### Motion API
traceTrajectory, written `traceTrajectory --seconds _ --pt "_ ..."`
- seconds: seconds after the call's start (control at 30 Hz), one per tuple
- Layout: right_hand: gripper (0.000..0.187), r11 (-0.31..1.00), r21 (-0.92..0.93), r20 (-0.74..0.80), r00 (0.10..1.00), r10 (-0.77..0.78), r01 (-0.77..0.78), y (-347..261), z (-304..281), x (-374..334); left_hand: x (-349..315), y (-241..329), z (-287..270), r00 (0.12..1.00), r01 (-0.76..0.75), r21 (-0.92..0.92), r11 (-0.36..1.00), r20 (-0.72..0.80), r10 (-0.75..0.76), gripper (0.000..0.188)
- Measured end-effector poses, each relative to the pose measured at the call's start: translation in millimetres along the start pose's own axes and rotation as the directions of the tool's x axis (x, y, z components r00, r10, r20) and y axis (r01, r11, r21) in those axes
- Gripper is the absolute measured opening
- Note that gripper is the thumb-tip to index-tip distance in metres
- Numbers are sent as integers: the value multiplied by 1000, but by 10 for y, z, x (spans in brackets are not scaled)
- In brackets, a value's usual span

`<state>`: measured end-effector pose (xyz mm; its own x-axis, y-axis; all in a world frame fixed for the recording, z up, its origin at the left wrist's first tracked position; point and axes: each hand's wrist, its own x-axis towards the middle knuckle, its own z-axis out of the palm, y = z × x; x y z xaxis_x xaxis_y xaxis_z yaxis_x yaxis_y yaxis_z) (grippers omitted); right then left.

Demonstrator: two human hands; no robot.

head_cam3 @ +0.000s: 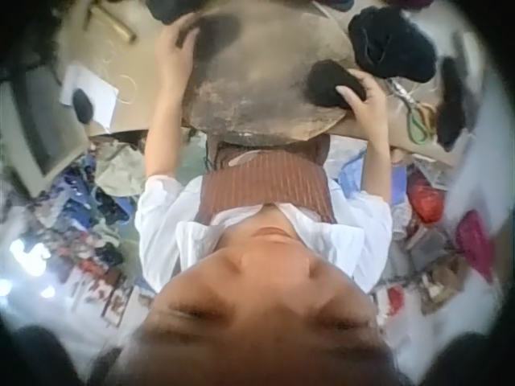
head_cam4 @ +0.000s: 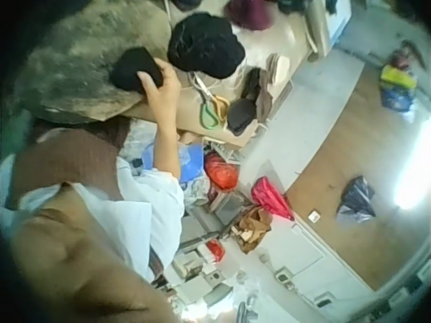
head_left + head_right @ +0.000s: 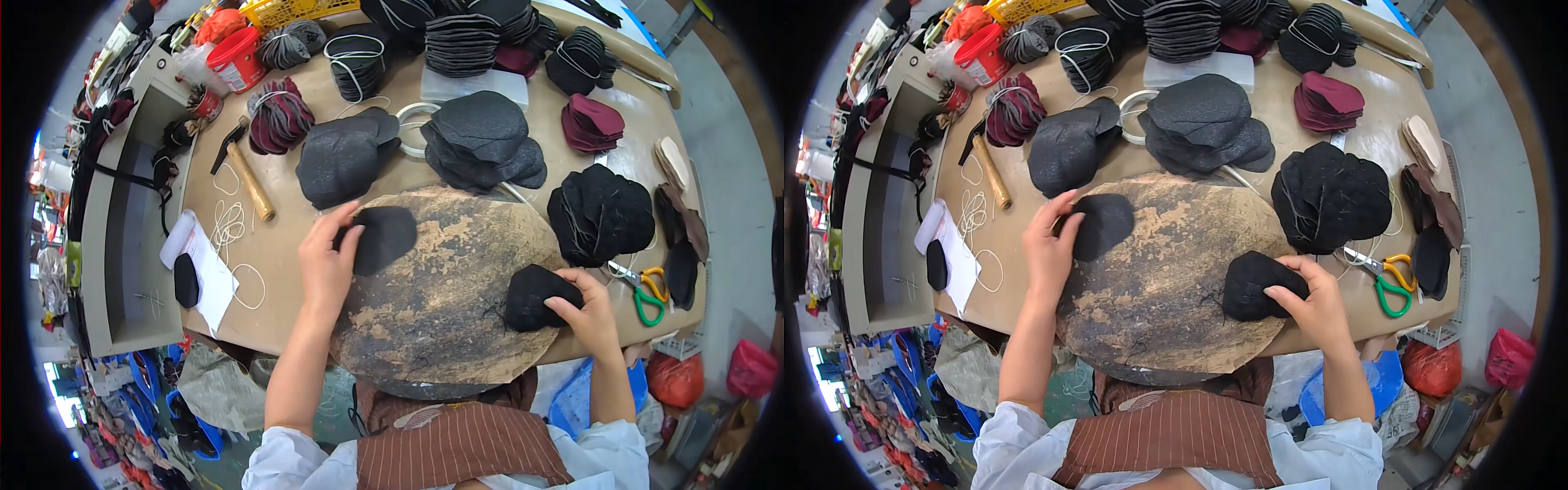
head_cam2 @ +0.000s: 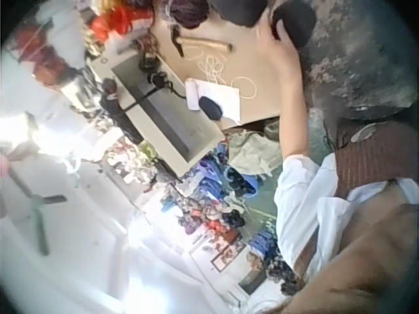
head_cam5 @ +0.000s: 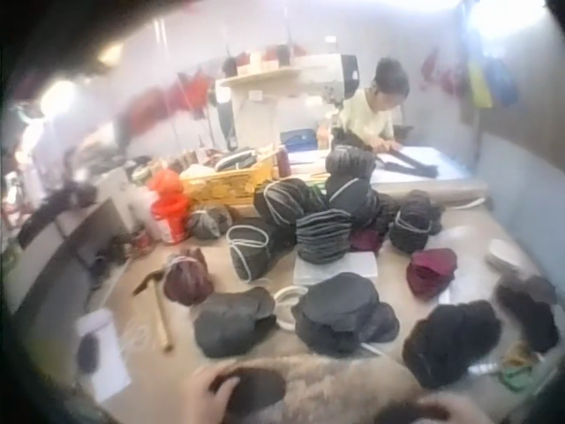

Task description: The person repeatedly picks up small black fabric pieces from a table and stacks them on a large circular wooden board. The person handles the pieces one at a time, aligning them into a neat pile. The workspace contains sewing supplies, including scissors, thread, and other fabric pieces.

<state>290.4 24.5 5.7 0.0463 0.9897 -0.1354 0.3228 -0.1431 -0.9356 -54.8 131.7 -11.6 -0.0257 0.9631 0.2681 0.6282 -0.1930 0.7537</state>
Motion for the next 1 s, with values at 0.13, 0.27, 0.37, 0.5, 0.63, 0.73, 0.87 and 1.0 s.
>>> traceTrajectory --seconds 0.13,0.27,0.37,0.5,0.63,0.73,0.87,1.0 --pt "25 991 -71 -67 991 -118 113 111 57 -49 420 -136 -149 977 -24 -461 887 -200 -77 41" --pt "22 962 -134 -179 949 -261 239 166 139 -93 925 192 -171 908 -255 380 889 -222 355 52" --pt "21 937 -158 -234 910 -341 311 234 206 -117 965 591 269 808 -587 275 761 143 572 65" --pt "21 943 -107 -230 915 -332 315 254 183 -122 1134 802 784 657 -741 198 642 415 630 48" --pt "23 964 -81 -212 941 -264 252 182 118 -133 1281 782 805 659 -681 9 732 443 608 27" --pt "25 999 -4 -161 986 -33 32 119 57 -127 998 834 610 709 -640 152 754 496 502 29" --pt "22 994 -22 -107 989 102 -105 -2 53 -151 677 647 552 638 -762 212 611 406 655 40" --pt "21 999 -8 -79 996 46 -47 -42 63 -192 272 719 450 630 -775 243 583 377 679 42"
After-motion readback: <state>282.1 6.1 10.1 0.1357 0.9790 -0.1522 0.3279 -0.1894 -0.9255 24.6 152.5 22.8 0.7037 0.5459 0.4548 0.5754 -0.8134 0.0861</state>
